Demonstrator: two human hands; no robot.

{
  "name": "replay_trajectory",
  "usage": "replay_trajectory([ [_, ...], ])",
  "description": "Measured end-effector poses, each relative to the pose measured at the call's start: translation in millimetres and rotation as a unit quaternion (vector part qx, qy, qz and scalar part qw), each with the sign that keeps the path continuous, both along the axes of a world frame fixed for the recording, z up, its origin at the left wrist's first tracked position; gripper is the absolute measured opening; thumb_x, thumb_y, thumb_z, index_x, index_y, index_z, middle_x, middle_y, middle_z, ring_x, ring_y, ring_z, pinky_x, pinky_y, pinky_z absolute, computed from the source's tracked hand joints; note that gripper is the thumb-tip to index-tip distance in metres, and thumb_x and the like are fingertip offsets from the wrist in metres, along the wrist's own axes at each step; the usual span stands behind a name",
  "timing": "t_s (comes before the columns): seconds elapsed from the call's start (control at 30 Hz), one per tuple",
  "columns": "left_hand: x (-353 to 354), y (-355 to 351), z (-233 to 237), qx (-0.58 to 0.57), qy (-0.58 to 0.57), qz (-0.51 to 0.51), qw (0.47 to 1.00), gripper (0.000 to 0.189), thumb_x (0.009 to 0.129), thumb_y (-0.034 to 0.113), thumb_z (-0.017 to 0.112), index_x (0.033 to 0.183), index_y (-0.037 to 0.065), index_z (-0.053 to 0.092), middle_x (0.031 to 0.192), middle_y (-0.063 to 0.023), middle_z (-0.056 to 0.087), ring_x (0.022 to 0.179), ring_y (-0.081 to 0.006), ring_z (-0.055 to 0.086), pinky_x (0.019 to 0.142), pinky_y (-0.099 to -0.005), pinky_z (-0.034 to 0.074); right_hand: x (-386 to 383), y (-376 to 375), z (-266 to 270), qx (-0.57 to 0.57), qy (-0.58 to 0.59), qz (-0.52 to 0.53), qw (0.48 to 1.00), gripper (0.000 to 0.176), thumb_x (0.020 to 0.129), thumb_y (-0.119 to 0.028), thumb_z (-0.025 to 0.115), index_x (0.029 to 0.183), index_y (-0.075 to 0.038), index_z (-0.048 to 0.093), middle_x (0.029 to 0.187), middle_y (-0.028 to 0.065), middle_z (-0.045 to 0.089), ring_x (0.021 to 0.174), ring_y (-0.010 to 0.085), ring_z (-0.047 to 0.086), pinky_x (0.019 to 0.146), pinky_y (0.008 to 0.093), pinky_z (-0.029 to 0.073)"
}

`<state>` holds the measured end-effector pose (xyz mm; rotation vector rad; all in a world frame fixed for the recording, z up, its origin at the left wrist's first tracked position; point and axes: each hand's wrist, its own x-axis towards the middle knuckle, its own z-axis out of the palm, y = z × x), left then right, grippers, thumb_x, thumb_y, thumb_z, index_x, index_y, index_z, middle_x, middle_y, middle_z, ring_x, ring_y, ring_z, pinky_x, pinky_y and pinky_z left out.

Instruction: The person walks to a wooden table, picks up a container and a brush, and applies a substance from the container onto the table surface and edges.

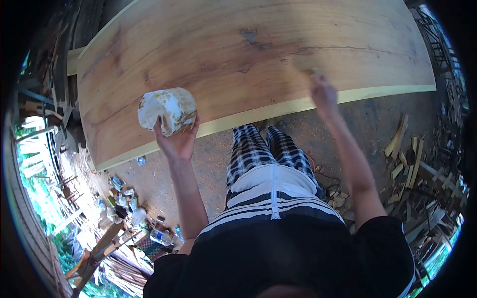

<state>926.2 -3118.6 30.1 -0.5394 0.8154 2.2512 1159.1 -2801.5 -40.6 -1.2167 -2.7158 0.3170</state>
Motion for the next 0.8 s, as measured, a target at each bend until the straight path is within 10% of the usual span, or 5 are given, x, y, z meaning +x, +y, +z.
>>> replay_trajectory([
  [0.23,11,2,9,-0.013,0.012,0.004,1.0,0.064,0.08,0.037,0.065,0.133,0.012,0.041,0.135,-0.0165,0.04,0.124,-0.0355,0.038,0.102,-0.056,0.037,-82,-171,10,-0.314,0.249,0.177,0.899,0.014,0.084,-0.008,0.058,0.095,-0.006,0.067,0.085,0.0139,0.062,0.074,0.0286,0.061,0.063,0.033,0.048],
  [0.47,28,1,7,0.028,0.008,-0.001,1.0,0.068,0.078,0.035,0.067,0.135,0.011,0.038,0.136,-0.0167,0.038,0.125,-0.0357,0.037,0.102,-0.0561,0.036,5,-81,-11,-0.46,0.318,-0.055,0.827,0.018,0.088,-0.014,0.058,0.099,-0.004,0.068,0.088,0.0049,0.069,0.077,0.0117,0.061,0.069,0.0247,0.048],
  [0.73,25,0,6,0.021,0.016,0.008,1.0,0.066,0.08,0.038,0.064,0.135,0.014,0.037,0.135,-0.0157,0.038,0.125,-0.0346,0.038,0.101,-0.0558,0.038,84,42,31,0.05,0.109,-0.109,0.987,0.02,0.089,-0.015,0.055,0.103,-0.005,0.066,0.093,0.013,0.065,0.075,0.026,0.066,0.067,0.0353,0.054],
  [0.8,28,-1,4,0.009,0.028,0.007,1.0,0.065,0.082,0.042,0.061,0.135,0.015,0.036,0.134,-0.0149,0.039,0.124,-0.0333,0.039,0.099,-0.0555,0.04,64,13,21,0.008,0.099,-0.065,0.993,0.019,0.088,-0.014,0.056,0.103,-0.013,0.066,0.092,0.0127,0.064,0.08,0.0291,0.065,0.07,0.0346,0.052],
])
